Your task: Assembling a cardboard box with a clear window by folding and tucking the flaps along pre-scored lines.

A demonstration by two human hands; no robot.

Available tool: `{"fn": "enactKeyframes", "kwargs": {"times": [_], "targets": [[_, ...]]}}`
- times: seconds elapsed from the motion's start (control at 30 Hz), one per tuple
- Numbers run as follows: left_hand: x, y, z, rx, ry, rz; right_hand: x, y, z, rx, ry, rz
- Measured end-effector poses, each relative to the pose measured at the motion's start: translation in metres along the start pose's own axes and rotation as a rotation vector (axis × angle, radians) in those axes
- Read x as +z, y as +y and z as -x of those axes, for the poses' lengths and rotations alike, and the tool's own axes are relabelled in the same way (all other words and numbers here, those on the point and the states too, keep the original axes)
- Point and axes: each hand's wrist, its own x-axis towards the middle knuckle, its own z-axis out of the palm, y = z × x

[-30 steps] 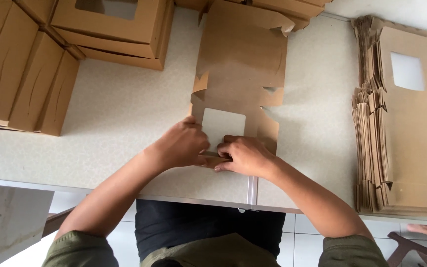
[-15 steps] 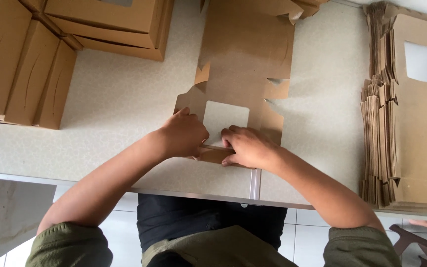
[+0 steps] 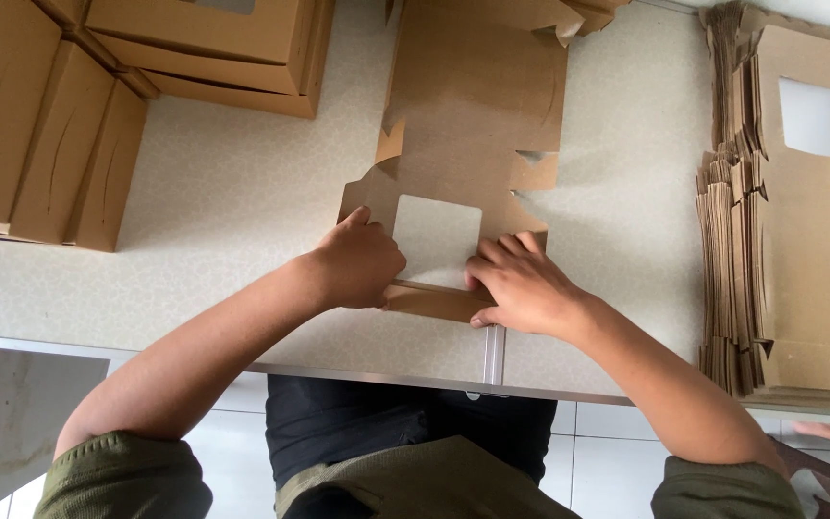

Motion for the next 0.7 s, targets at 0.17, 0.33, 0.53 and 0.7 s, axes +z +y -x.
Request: {"fn": "enactKeyframes", "kwargs": {"times": [0.17,0.33,0.53,0.7], "targets": [[0.016,0.003,0.002,-0.023,0.036,-0.036,0.015,0.011,0.012,-0.021,0.054,-0.028],[0.026,0.004,0.007,-0.014,0.059,-0.035,0.027,0.022,0.025,-0.068,0.157,-0.1],[0.052,0.0,0.01,0.027,0.178,-0.056,0.064,0.057,0.033,-0.345,0.601,-0.179],[0.049,0.019,0.016,0.065,0.323,-0.069,0.084,0.086,0.022,-0.373,0.91,-0.032]]}}
